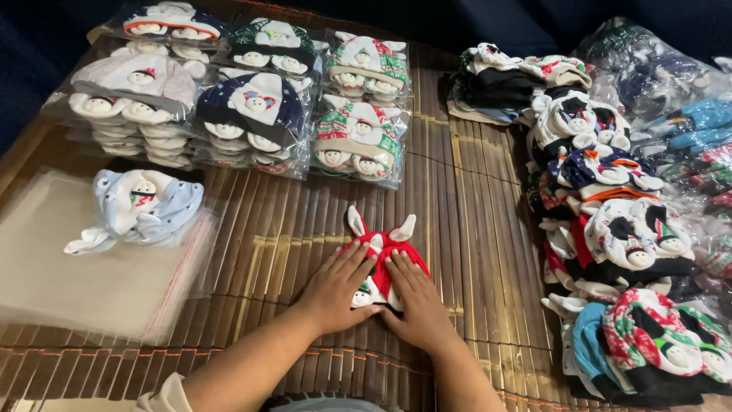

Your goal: Packaging winter hats into individual plastic bags

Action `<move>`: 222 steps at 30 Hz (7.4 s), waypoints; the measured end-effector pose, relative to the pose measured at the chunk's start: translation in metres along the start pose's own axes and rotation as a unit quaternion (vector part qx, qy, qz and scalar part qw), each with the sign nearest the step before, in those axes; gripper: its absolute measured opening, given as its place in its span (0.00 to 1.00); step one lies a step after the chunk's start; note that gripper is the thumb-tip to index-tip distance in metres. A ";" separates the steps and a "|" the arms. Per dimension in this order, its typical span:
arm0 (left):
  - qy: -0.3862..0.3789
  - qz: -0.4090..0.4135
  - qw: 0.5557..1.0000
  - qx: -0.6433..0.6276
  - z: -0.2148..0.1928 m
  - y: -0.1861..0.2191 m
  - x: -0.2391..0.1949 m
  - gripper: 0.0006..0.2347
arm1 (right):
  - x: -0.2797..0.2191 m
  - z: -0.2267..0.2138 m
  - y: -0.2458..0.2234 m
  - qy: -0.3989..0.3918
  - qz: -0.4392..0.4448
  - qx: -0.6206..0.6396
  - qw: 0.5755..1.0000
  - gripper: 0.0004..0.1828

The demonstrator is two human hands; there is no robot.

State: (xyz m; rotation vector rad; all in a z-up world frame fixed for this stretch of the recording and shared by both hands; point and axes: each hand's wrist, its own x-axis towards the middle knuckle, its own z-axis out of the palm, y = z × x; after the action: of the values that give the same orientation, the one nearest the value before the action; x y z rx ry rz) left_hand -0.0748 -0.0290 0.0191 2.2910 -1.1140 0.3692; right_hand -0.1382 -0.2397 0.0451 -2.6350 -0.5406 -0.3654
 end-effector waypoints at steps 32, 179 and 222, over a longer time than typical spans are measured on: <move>-0.001 -0.103 0.975 0.195 -0.004 -0.065 -0.045 0.25 | -0.035 0.004 0.082 -0.038 0.283 -0.111 0.952 0.34; 0.086 0.115 0.986 0.088 0.005 0.008 0.013 0.05 | -0.052 -0.032 0.062 0.002 0.174 -0.105 0.979 0.30; 0.155 -0.009 0.987 -0.039 -0.037 0.016 0.063 0.03 | -0.045 -0.022 -0.053 0.091 -0.030 0.022 0.995 0.30</move>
State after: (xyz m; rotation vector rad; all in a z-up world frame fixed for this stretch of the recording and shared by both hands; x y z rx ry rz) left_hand -0.0491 -0.0547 0.0842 2.0860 -0.9317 0.6389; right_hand -0.2040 -0.2195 0.0679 -2.5143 -0.5619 -0.5995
